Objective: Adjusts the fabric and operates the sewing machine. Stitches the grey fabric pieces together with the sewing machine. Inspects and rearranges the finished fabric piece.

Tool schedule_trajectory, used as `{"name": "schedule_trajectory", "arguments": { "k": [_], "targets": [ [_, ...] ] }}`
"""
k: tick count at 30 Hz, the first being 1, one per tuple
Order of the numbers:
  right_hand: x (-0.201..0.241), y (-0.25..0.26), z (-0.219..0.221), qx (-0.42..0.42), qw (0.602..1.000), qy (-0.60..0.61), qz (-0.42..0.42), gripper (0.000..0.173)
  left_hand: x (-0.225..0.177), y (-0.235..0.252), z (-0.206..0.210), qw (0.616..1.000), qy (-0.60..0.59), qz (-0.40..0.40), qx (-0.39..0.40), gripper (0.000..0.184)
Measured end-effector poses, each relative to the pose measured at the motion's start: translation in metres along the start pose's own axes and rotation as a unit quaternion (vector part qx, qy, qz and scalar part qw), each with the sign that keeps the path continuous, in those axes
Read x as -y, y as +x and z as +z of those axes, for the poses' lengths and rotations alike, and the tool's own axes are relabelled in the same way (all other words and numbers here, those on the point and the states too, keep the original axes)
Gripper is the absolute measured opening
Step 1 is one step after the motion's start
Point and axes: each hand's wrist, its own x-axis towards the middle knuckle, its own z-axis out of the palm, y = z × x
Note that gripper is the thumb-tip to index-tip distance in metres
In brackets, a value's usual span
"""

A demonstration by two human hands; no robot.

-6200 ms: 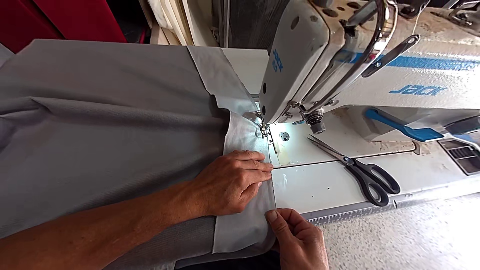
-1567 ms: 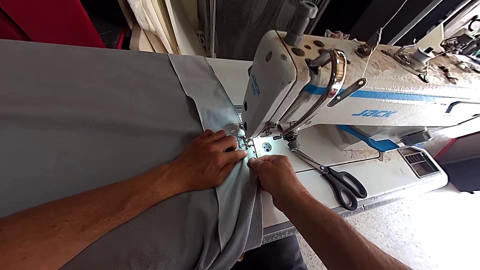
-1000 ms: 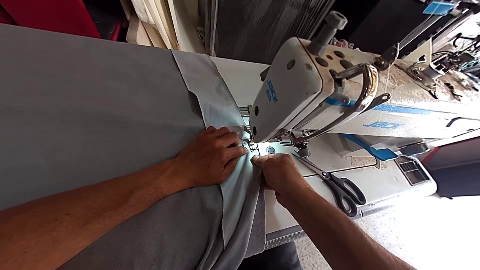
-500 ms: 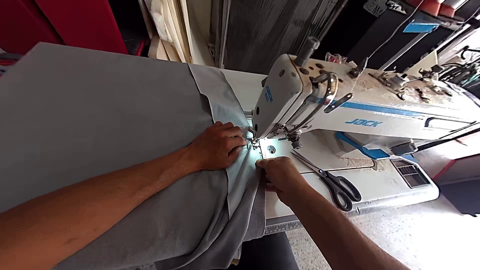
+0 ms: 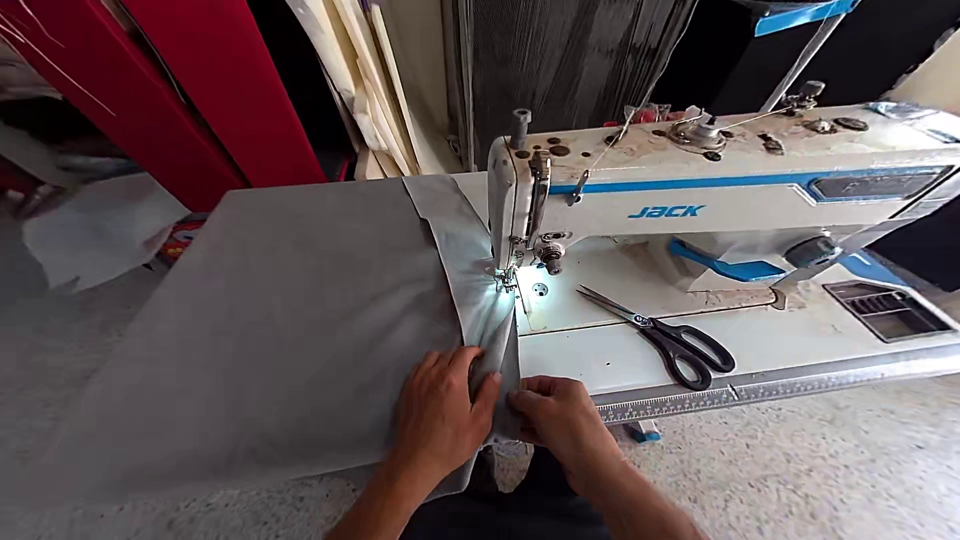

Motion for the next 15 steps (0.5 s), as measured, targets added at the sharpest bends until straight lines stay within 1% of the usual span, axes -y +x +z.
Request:
{"name": "schedule_trajectory", "arguments": {
  "k": [2, 4, 5, 7, 8, 9, 11, 13, 15],
  "targets": [
    [-0.007, 0.000, 0.000, 0.004, 0.999, -0.026, -0.021, 0.011, -0.010, 0.012, -0.012, 0.992, -0.045, -0.075, 0.087, 0.040],
    [-0.016, 0.001, 0.000, 0.000, 0.997, -0.055, -0.058, 0.013, -0.012, 0.023, -0.021, 0.980, -0.091, -0.107, 0.139, 0.029],
    [-0.021, 0.000, 0.001, -0.006, 0.995, -0.062, -0.079, 0.014, -0.010, 0.027, -0.024, 0.975, -0.127, -0.109, 0.149, 0.026],
    [-0.032, -0.004, 0.005, -0.028, 0.990, -0.055, -0.123, 0.015, -0.005, 0.029, -0.029, 0.955, -0.234, -0.111, 0.145, 0.020],
    [-0.037, -0.006, 0.008, -0.040, 0.988, -0.040, -0.146, 0.016, -0.003, 0.029, -0.032, 0.935, -0.304, -0.114, 0.139, 0.017],
    [-0.041, -0.007, 0.010, -0.048, 0.985, -0.018, -0.165, 0.017, -0.001, 0.028, -0.035, 0.908, -0.376, -0.118, 0.140, 0.013],
    [-0.048, -0.009, 0.014, -0.059, 0.981, 0.024, -0.186, 0.018, 0.004, 0.025, -0.045, 0.844, -0.497, -0.128, 0.159, 0.008],
    [-0.051, -0.010, 0.013, -0.054, 0.980, 0.053, -0.186, 0.018, 0.010, 0.020, -0.059, 0.797, -0.558, -0.148, 0.178, 0.018],
    [-0.053, -0.010, 0.010, -0.046, 0.980, 0.059, -0.185, 0.018, 0.019, 0.012, -0.077, 0.774, -0.576, -0.188, 0.185, 0.026]
  ]
}}
